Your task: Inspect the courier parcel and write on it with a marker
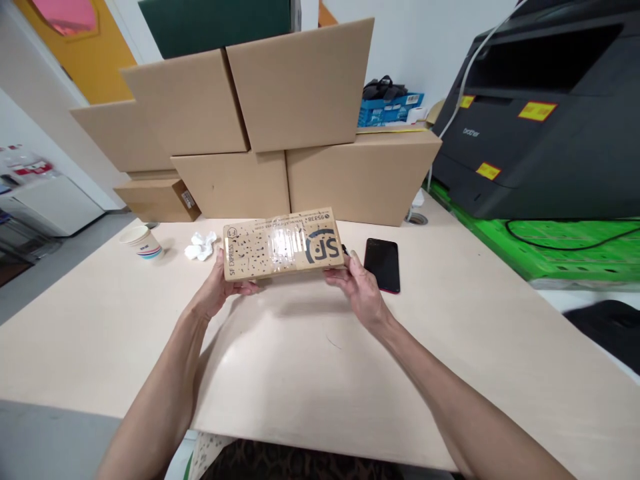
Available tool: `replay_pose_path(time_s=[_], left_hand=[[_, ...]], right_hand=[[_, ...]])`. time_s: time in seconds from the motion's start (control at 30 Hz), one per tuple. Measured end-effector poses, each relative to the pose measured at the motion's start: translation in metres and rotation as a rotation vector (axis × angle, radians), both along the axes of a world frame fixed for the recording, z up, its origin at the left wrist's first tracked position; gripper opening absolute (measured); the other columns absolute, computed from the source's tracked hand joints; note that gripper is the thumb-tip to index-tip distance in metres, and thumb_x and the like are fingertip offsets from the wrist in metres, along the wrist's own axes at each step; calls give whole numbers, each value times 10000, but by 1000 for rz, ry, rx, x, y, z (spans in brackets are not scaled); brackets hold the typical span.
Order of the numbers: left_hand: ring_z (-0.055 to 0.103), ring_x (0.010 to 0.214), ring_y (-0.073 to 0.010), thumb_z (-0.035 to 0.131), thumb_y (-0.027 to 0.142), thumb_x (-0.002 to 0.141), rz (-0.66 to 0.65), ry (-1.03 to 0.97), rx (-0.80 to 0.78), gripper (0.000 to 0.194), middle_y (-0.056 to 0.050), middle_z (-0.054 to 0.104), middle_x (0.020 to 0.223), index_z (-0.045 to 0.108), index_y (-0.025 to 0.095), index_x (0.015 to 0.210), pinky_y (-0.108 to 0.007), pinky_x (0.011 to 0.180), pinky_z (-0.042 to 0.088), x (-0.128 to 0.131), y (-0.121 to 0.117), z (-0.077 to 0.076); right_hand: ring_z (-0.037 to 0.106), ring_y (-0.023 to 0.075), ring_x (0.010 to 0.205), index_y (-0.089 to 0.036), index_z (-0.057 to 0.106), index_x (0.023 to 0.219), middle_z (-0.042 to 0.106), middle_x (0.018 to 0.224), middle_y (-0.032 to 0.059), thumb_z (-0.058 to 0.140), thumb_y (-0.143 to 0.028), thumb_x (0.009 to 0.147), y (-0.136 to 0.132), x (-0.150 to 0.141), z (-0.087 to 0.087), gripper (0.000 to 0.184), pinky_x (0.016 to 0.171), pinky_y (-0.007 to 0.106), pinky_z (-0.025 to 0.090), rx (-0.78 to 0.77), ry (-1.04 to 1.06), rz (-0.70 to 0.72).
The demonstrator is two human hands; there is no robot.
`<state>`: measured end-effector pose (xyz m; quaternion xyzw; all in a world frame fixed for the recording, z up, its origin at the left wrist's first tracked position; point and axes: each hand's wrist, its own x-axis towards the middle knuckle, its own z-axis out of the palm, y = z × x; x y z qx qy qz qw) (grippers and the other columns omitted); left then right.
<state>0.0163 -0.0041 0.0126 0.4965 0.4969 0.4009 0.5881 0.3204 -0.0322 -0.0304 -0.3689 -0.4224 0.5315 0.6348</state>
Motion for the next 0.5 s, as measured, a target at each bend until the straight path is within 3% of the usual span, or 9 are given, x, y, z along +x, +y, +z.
replay_pose_path(time_s=[0.13, 0.33, 0.43, 0.5], left_hand=[[719, 621, -231, 208, 984, 814, 0, 37, 12, 1072, -108, 768, 735, 704, 169, 1303, -333, 644, 576, -1, 2, 1], [717, 608, -218, 200, 998, 796, 16, 124, 58, 1103, -138, 820, 972, 651, 195, 1403, -362, 651, 592, 1, -1, 5], [786, 898, -301, 191, 968, 835, 71, 111, 101, 1047, -141, 805, 1158, 654, 228, 1413, -444, 842, 617, 5, -1, 3], [723, 1196, -336, 211, 930, 876, 105, 39, 163, 975, -120, 757, 1315, 633, 259, 1444, -487, 1049, 556, 9, -1, 2]], right_hand=[[728, 199, 890, -298, 762, 1125, 770, 1112, 48, 712, -657, 869, -1, 0, 0, 443, 739, 336, 623, 72, -21, -51], [718, 218, 903, -263, 744, 1166, 767, 1040, 57, 640, -640, 922, -2, -1, 1, 460, 744, 369, 611, 128, -131, -131], [717, 227, 923, -258, 746, 1135, 766, 1036, 58, 637, -646, 924, -3, -1, 0, 455, 805, 402, 613, 132, -181, -122], [720, 235, 925, -253, 749, 1077, 765, 1013, 62, 643, -667, 911, -4, -3, -2, 459, 836, 421, 615, 113, -177, -99]])
